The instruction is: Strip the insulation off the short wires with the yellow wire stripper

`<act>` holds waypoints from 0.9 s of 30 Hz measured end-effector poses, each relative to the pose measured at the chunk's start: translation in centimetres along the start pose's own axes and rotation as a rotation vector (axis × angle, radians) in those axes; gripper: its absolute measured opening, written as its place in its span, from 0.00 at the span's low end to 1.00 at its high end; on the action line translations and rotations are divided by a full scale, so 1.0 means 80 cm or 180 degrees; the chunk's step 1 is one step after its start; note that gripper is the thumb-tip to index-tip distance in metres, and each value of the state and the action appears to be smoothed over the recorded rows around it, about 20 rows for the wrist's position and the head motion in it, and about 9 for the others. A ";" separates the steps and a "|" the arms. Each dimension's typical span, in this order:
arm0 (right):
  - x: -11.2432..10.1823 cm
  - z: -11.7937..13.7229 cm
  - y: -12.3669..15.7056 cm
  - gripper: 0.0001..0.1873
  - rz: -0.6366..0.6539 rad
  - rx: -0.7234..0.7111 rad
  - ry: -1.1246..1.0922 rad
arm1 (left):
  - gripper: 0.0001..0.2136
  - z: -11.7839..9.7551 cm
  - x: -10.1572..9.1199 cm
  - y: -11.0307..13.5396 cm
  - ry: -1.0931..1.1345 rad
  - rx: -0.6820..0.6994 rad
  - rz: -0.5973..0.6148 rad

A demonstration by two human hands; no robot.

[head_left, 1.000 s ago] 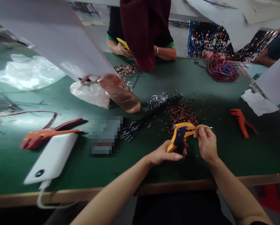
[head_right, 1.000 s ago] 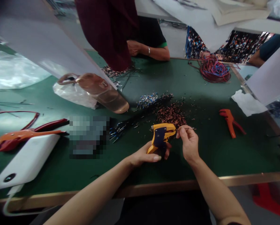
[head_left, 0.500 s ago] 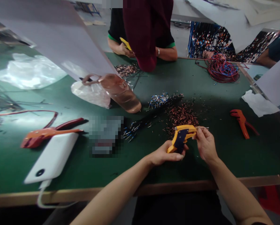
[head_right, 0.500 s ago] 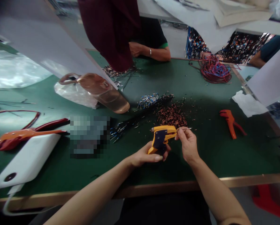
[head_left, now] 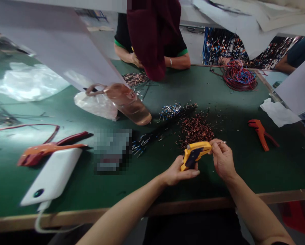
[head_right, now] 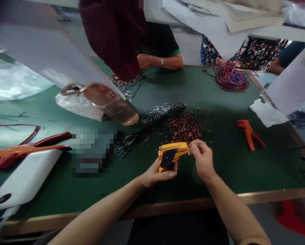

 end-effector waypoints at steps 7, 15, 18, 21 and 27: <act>-0.012 0.005 -0.005 0.13 -0.0385 -0.0087 0.0041 | 0.20 0.017 -0.008 -0.004 0.0855 0.0053 -0.0152; -0.011 0.031 0.003 0.11 -0.0418 -0.0736 0.1160 | 0.22 -0.013 -0.030 -0.004 0.1236 0.0675 -0.0279; 0.002 0.044 0.010 0.08 -0.0267 -0.1259 0.1545 | 0.23 -0.013 -0.027 -0.004 0.1215 0.0742 -0.0196; 0.014 0.050 0.016 0.07 -0.0095 -0.1612 0.1806 | 0.27 -0.007 -0.023 -0.004 0.1177 0.0614 -0.0218; 0.017 0.045 0.013 0.08 0.0059 -0.1709 0.2029 | 0.30 -0.008 -0.027 -0.009 0.1168 0.0523 -0.0312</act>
Point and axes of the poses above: each hand's wrist, its own y-axis away from the middle knuckle, its own x-axis out of the palm, z = x × y, the point moved 9 cm from there along -y, towards the middle knuckle, and after that the axes turned 6 degrees about y, right-handed, at the moved point
